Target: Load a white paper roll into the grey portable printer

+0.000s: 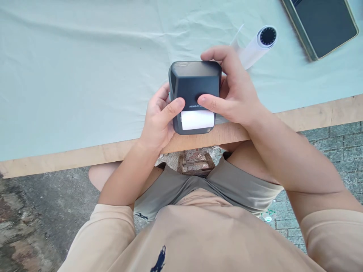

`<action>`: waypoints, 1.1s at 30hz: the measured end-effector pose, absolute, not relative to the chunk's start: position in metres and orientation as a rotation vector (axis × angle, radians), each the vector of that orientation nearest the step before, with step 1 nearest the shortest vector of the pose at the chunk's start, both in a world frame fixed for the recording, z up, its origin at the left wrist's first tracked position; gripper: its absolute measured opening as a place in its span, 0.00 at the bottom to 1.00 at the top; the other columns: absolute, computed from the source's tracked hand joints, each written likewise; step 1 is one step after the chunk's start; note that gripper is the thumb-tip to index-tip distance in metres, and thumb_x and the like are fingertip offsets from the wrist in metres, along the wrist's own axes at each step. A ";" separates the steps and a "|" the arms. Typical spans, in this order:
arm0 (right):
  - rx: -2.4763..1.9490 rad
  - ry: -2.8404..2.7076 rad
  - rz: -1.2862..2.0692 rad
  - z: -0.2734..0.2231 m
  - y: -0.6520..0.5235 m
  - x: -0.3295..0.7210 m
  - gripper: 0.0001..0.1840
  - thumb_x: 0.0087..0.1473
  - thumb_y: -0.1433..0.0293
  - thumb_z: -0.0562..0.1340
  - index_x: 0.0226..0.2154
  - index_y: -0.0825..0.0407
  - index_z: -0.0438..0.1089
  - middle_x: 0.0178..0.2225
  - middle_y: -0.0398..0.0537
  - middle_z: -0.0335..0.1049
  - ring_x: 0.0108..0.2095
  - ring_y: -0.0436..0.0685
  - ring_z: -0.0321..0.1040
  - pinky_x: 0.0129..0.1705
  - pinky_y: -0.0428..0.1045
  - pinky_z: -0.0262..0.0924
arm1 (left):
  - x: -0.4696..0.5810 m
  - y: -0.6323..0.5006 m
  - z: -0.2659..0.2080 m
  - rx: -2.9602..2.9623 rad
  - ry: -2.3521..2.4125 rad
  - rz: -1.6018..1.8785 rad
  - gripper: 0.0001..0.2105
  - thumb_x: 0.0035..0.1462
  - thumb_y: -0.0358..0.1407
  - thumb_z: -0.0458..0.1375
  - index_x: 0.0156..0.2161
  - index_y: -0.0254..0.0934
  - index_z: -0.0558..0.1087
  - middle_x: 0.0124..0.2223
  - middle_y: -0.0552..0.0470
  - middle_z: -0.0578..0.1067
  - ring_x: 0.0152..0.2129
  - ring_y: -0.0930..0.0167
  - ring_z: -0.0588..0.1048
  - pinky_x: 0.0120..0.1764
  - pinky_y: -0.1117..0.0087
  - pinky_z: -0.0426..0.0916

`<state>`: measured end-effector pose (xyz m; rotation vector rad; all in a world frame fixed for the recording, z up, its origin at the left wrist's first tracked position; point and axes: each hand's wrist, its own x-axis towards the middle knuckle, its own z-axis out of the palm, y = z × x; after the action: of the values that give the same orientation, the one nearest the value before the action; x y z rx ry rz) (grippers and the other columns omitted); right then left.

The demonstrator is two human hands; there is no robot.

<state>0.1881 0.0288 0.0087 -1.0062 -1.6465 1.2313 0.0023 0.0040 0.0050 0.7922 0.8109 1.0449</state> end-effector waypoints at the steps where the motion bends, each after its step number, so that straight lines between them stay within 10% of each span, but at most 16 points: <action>1: -1.008 -1.651 1.230 0.008 0.029 0.188 0.33 0.48 0.52 0.68 0.51 0.47 0.58 0.54 0.48 0.61 0.46 0.53 0.66 0.34 0.45 0.62 | 0.002 0.004 0.005 0.796 0.816 1.046 0.17 0.53 0.45 0.65 0.45 0.40 0.74 0.43 0.50 0.79 0.60 0.57 0.70 0.53 0.59 0.76; 12: -1.029 -1.862 0.907 0.005 0.030 0.190 0.28 0.53 0.51 0.61 0.51 0.47 0.57 0.53 0.50 0.62 0.53 0.59 0.63 0.57 0.56 0.62 | 0.002 0.006 0.004 0.800 0.814 1.008 0.19 0.51 0.47 0.66 0.45 0.41 0.73 0.44 0.51 0.79 0.61 0.56 0.69 0.54 0.58 0.76; 27: -0.977 -1.959 0.680 0.007 0.030 0.189 0.23 0.58 0.52 0.53 0.49 0.49 0.57 0.48 0.50 0.60 0.52 0.55 0.62 0.58 0.54 0.61 | 0.002 0.011 -0.003 0.793 0.730 0.984 0.23 0.44 0.48 0.71 0.43 0.42 0.72 0.43 0.51 0.78 0.66 0.50 0.56 0.67 0.48 0.57; 33: -1.003 -1.964 0.672 0.007 0.030 0.189 0.22 0.57 0.51 0.53 0.48 0.47 0.57 0.48 0.50 0.61 0.51 0.55 0.62 0.58 0.54 0.62 | 0.001 0.017 -0.010 0.901 0.668 0.964 0.23 0.41 0.52 0.71 0.41 0.46 0.72 0.39 0.55 0.78 0.64 0.56 0.60 0.60 0.57 0.67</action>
<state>0.1891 0.0296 0.0073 -1.0029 -1.9641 0.6722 0.0012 0.0168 -0.0100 0.9006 0.6677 0.9636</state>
